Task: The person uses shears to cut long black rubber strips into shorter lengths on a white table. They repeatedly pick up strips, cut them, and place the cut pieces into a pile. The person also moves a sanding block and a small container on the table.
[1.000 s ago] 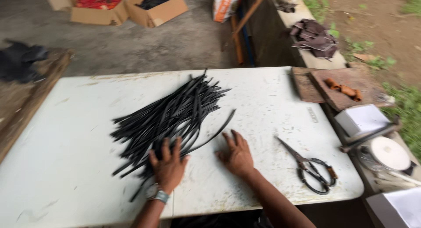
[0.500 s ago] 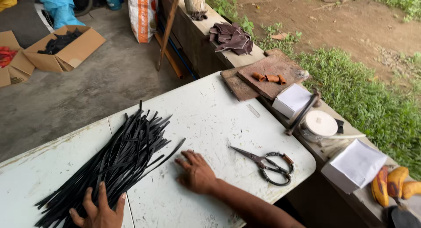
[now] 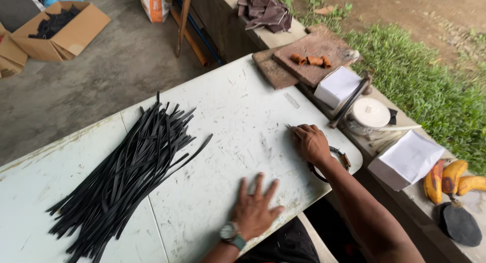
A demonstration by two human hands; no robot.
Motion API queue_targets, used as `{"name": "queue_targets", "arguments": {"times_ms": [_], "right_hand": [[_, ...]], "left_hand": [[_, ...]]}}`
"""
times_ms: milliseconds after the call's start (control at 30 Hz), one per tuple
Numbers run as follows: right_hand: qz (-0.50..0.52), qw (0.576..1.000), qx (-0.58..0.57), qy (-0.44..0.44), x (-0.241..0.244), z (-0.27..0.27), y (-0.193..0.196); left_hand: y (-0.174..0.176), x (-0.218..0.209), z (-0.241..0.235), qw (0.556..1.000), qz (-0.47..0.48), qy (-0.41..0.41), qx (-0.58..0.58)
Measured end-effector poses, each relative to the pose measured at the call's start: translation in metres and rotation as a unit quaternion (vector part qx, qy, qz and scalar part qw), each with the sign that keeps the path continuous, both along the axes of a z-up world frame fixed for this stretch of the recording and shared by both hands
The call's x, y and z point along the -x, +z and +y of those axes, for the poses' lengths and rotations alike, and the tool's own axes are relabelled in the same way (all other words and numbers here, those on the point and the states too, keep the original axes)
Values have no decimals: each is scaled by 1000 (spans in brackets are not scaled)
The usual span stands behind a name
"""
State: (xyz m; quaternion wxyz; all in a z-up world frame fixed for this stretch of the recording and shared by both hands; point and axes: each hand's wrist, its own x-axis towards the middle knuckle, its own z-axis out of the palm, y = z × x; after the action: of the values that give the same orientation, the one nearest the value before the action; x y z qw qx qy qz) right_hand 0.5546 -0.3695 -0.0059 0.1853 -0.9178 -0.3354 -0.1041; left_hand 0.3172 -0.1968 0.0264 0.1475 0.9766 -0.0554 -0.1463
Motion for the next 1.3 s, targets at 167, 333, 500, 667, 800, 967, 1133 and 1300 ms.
{"name": "queue_targets", "arguments": {"times_ms": [167, 333, 500, 667, 800, 967, 1133, 1300], "right_hand": [[-29, 999, -21, 30, -17, -20, 11], [-56, 994, -47, 85, -20, -22, 19], [6, 998, -56, 28, -19, -22, 23], [29, 997, -73, -3, -22, -22, 27], [58, 995, -85, -14, -21, -24, 33], [90, 992, -84, -37, -24, -21, 40], [99, 990, -78, -60, -26, -21, 43], [51, 992, -91, -65, -32, -19, 40]], "left_hand": [[-3, -7, -32, 971, -140, -152, 118], [-55, -23, -15, 903, -119, 20, 413], [-102, -148, 25, 627, -45, 275, 727], [-122, -310, 54, 586, -25, 331, 739], [-120, -409, 57, 593, -9, 363, 719], [-90, -465, 62, 580, -14, 445, 682], [-58, -464, 61, 650, -39, 490, 579], [-39, -438, 64, 685, -39, 444, 576]]}}
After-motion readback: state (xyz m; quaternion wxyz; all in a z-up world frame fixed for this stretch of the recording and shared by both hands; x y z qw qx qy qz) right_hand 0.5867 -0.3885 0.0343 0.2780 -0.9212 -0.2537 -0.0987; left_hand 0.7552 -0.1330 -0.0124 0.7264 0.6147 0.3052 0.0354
